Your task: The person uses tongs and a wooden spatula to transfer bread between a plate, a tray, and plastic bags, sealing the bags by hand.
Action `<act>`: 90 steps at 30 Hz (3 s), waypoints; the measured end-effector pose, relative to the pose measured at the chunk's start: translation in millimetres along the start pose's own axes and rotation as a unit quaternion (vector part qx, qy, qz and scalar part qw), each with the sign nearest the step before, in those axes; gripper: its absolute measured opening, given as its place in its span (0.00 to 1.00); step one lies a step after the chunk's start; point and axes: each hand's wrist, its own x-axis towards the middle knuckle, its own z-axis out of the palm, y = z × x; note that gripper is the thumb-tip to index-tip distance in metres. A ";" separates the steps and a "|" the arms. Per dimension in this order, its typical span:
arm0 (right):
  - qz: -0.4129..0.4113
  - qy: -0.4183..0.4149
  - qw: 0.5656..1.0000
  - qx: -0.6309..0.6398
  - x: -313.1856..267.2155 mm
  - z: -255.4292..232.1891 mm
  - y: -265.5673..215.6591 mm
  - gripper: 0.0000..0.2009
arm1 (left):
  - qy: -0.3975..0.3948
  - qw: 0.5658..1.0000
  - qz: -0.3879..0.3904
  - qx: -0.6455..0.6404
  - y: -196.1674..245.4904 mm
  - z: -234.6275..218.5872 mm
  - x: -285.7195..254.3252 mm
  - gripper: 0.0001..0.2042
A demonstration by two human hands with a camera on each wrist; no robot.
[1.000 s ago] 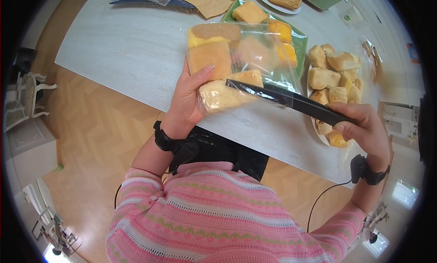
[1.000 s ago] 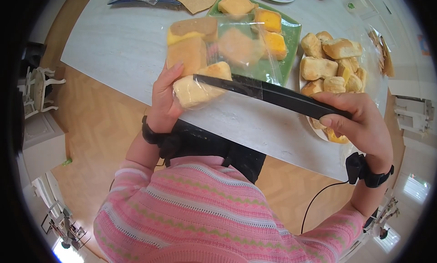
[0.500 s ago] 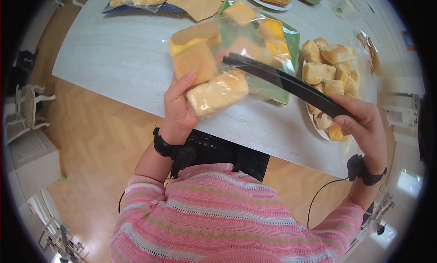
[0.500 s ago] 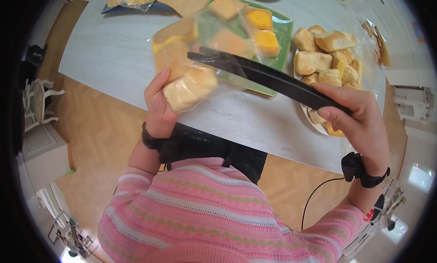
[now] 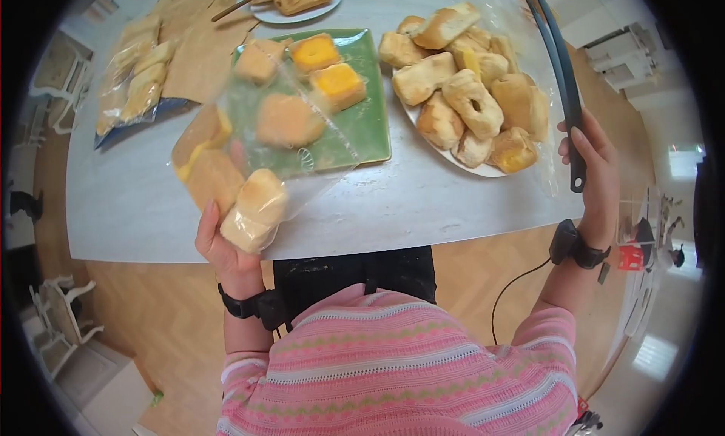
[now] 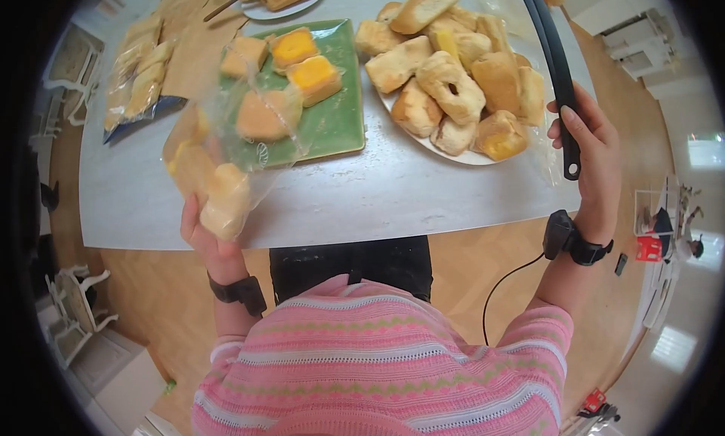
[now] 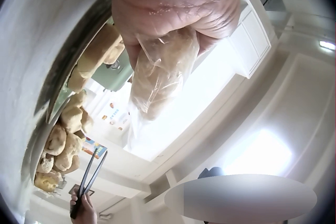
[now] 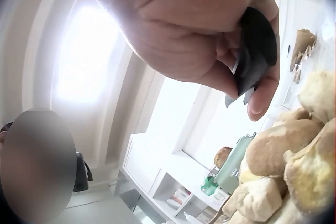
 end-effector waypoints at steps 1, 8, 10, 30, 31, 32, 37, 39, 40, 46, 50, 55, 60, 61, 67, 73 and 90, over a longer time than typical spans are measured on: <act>0.021 0.005 1.000 0.007 -0.5 -5.7 7.2 0.26 | -0.003 1.000 0.000 -0.007 0.9 -3.3 0.0 0.30; 0.071 0.152 0.970 -0.173 10.0 -43.3 92.9 0.27 | 0.020 0.999 0.011 0.033 11.1 -16.0 -5.3 0.30; 0.074 0.170 0.958 -0.220 10.6 -44.0 110.3 0.28 | 0.009 0.999 0.006 0.030 11.2 -15.1 -5.9 0.30; 0.007 0.218 0.969 -0.116 2.0 -20.5 124.4 0.22 | 0.017 1.000 0.012 0.020 7.9 -9.3 -13.4 0.31; -0.020 0.205 0.975 -0.077 -3.7 -12.2 109.3 0.22 | 0.018 1.000 0.014 0.018 6.8 -8.1 -12.9 0.31; -0.046 0.194 0.979 -0.038 -10.5 -2.4 94.5 0.22 | 0.018 1.000 0.014 0.017 6.1 -6.0 -12.5 0.31; -0.093 0.046 0.994 -0.036 -46.8 71.7 32.9 0.25 | -0.004 1.000 0.015 0.017 0.2 4.6 -11.5 0.31; -0.094 -0.023 0.994 -0.048 -56.6 105.6 18.8 0.26 | -0.006 1.000 0.012 0.016 0.5 3.6 -12.9 0.32; -0.099 -0.049 0.993 -0.049 -60.5 123.5 13.0 0.26 | 0.000 1.000 0.012 0.023 1.7 2.9 -13.4 0.32; -0.234 -0.033 0.953 -0.188 -53.5 208.4 0.6 0.27 | -0.006 0.999 0.023 0.023 7.2 -0.9 -15.9 0.34; -0.268 -0.016 0.931 -0.249 -44.8 247.5 0.2 0.26 | -0.044 0.999 0.024 0.000 5.5 5.6 -14.1 0.34; -0.268 -0.049 0.908 -0.318 -45.8 266.3 -6.5 0.26 | -0.040 0.999 0.023 -0.014 5.2 -1.0 -12.7 0.34; -0.270 -0.050 0.911 -0.307 -46.1 270.0 -7.9 0.30 | -0.010 0.999 0.021 -0.029 9.0 -12.3 -12.6 0.33; -0.272 -0.054 0.910 -0.307 -45.8 269.3 -7.8 0.30 | -0.013 0.999 0.017 -0.037 9.1 -10.5 -12.7 0.33; -0.287 -0.029 0.917 -0.276 -47.8 264.3 -8.0 0.29 | -0.002 0.999 0.018 -0.032 9.3 -4.9 -13.0 0.33; -0.196 -0.161 0.967 0.018 -59.5 235.2 -9.7 0.36 | -0.074 0.996 0.041 -0.024 3.6 14.8 -6.9 0.35; -0.125 -0.150 0.923 0.332 -105.5 256.6 -33.6 0.11 | -0.086 0.995 0.041 -0.014 -14.5 19.5 -36.1 0.38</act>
